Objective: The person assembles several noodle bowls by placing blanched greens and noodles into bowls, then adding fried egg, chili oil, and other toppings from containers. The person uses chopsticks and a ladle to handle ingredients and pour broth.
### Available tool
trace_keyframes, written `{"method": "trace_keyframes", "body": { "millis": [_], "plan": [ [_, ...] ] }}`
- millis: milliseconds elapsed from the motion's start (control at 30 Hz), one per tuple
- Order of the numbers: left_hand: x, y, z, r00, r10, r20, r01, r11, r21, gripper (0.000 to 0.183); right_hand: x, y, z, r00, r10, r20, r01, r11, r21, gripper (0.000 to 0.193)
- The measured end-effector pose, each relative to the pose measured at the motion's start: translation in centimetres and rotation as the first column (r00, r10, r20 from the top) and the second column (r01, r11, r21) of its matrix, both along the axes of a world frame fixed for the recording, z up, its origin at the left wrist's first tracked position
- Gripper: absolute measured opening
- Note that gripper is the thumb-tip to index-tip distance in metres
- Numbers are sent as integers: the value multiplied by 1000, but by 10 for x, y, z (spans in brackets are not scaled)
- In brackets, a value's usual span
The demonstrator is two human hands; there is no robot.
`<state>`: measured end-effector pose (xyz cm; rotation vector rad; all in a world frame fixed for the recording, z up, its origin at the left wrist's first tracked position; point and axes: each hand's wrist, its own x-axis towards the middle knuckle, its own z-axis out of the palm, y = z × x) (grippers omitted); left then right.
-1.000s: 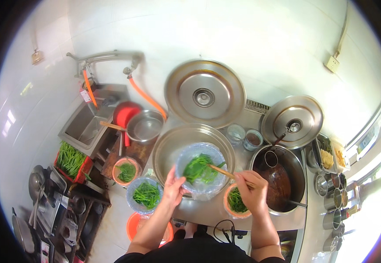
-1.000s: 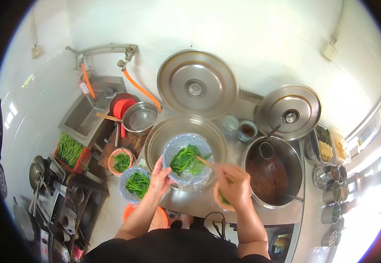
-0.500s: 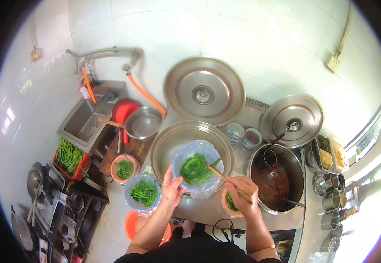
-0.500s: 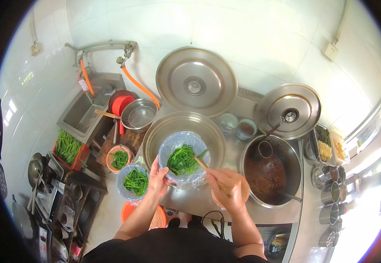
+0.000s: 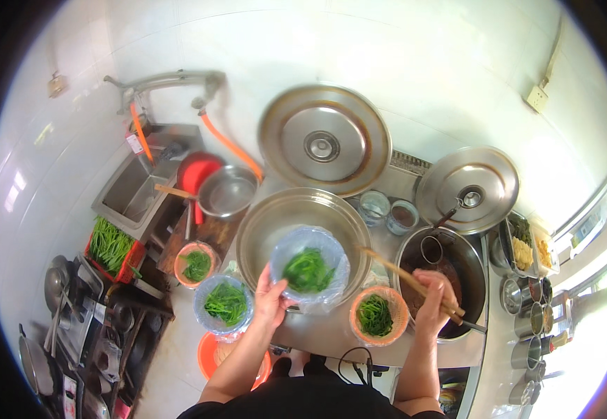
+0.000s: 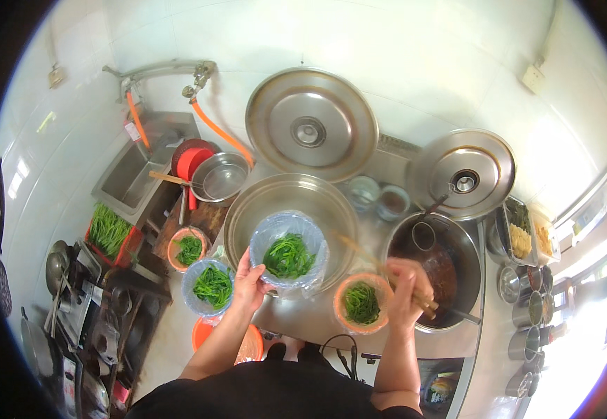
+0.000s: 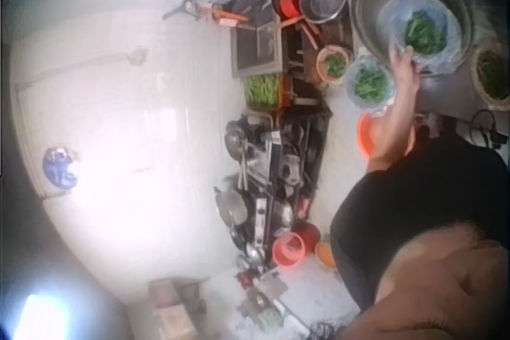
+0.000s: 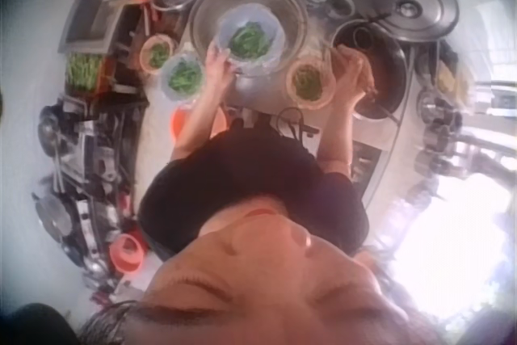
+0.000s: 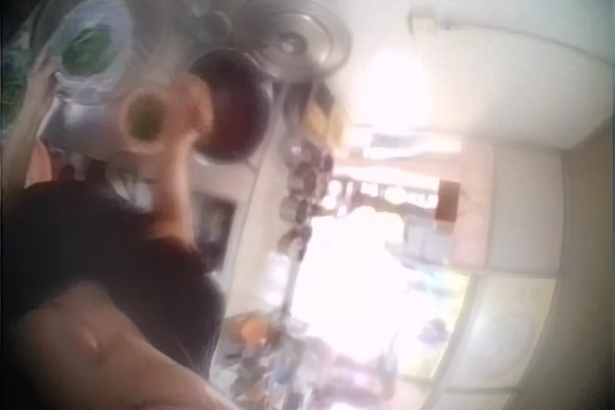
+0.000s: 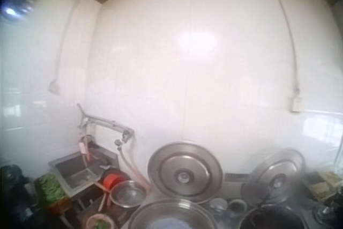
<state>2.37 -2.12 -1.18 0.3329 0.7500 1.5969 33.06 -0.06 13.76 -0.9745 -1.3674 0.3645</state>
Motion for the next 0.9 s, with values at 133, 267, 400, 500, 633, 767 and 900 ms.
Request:
{"method": "trace_keyframes", "body": {
  "millis": [133,267,400,500,633,767,900],
  "plan": [
    [-5,0,-9,998,56,-34,-57,997,-51,64,57,68,-43,973,-166,-160,106,938,-330,27],
    [-10,-3,-14,991,34,-129,-53,988,-148,61,98,169,-104,851,-236,470,412,855,-315,26],
    [1,-8,-14,991,48,-129,-68,985,-159,61,127,247,-164,706,-150,692,535,754,-381,40],
    [12,-3,-10,984,78,-163,-106,979,-174,62,133,296,-199,736,-59,674,539,653,-532,58],
    [24,2,-8,976,64,-206,-107,973,-203,62,111,340,-240,974,47,221,170,491,-855,52],
    [31,11,-13,972,66,-226,-120,965,-233,62,102,342,-244,989,-18,146,135,503,-853,34],
    [37,23,-20,979,14,-203,-55,979,-195,61,123,313,-207,826,-63,560,491,569,-660,46]
  ]
}}
